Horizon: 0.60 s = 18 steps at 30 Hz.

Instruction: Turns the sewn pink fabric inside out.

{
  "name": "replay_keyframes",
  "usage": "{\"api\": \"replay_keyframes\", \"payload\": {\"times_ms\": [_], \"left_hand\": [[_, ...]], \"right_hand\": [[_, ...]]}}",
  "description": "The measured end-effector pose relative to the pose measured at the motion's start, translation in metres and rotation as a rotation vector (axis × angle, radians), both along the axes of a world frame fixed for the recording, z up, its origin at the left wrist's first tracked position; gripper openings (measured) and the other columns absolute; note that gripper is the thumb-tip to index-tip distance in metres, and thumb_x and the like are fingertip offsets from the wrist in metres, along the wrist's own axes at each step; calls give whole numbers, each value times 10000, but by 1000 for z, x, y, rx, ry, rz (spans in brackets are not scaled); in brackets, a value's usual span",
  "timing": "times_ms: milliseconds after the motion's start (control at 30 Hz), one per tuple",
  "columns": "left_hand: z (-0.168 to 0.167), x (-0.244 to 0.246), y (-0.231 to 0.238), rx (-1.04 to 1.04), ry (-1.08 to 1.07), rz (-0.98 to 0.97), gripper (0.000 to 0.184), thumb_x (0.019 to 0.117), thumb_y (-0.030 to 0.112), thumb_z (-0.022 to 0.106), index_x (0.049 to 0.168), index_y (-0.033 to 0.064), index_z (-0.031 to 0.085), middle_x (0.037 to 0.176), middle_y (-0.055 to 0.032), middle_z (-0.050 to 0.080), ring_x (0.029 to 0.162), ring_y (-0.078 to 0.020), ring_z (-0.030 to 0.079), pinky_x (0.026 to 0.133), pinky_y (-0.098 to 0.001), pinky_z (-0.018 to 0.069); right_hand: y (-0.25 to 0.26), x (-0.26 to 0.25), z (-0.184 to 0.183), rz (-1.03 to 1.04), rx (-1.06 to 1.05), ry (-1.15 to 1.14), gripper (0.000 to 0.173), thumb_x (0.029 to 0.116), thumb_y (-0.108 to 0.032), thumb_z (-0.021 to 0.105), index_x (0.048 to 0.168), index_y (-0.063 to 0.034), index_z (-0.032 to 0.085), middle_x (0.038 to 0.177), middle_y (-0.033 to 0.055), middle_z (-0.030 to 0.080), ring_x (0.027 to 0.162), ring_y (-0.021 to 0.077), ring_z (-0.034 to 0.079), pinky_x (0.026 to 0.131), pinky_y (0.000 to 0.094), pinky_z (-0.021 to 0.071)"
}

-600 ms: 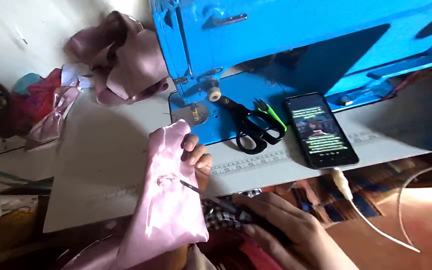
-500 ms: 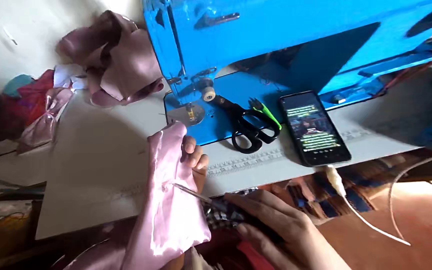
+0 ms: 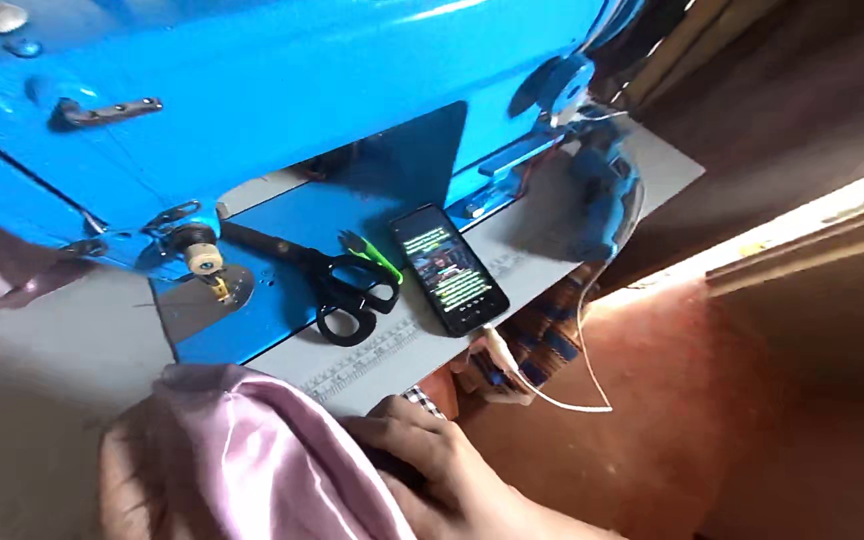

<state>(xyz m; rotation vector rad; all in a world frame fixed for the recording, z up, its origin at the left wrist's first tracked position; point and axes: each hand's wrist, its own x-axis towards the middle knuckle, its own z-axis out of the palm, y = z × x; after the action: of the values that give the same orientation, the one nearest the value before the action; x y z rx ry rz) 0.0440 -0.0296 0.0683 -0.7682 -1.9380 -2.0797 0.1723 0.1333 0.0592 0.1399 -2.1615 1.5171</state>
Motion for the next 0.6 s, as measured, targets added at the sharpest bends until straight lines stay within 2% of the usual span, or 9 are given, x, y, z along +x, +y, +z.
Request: {"api": "replay_keyframes", "payload": {"times_ms": [67,167,233,367,467,533,600], "left_hand": [[43,17,21,-72,-84,80,146,988,-23,527,1015,99,602,908,182,700,875,85,659,802,-115,548],[19,13,5,-93,-33,25,120,1024,123,594,1102,202,639,980,191,682,908,64,643,820,-143,537],[5,11,-2,-84,-29,14,129,1023,128,606,1135,186,634,993,154,684,911,21,655,829,-190,555],[4,13,2,-174,10,-34,118,1021,187,626,1125,235,655,1033,195,689,944,52,654,852,-162,551],[0,15,7,-225,25,-96,99,1014,222,643,1108,220,674,1099,185,694,1031,42,652,920,-179,545],[-2,14,9,-228,42,-155,121,1018,211,635,1127,174,672,1180,119,697,1125,-29,648,989,-249,538],[-1,14,11,-247,38,-195,130,1020,226,631,1139,199,677,1204,138,693,1134,-10,641,978,-218,536]], "right_hand": [[2,1,-3,42,-61,18,307,1004,-126,558,1190,89,674,993,177,672,947,152,644,868,219,520],[6,4,-7,51,-108,19,306,1012,-116,543,1199,91,669,1000,175,677,956,145,644,881,219,519],[11,5,-8,72,-108,-8,306,1016,-111,530,1210,84,666,1001,169,676,957,148,643,879,224,520],[17,6,-5,150,-68,-62,308,1017,-79,507,1220,115,633,1081,210,695,1041,193,674,942,281,532],[22,4,-5,194,-75,-91,379,1009,-83,546,1318,137,560,1208,227,681,1139,176,667,1018,284,516],[26,3,-5,249,-88,-120,403,998,-70,573,1347,128,533,1210,221,681,1121,167,675,997,289,530],[30,2,-4,335,-123,-146,369,985,-37,575,1319,117,536,1168,217,677,1085,173,672,965,303,535]]}}
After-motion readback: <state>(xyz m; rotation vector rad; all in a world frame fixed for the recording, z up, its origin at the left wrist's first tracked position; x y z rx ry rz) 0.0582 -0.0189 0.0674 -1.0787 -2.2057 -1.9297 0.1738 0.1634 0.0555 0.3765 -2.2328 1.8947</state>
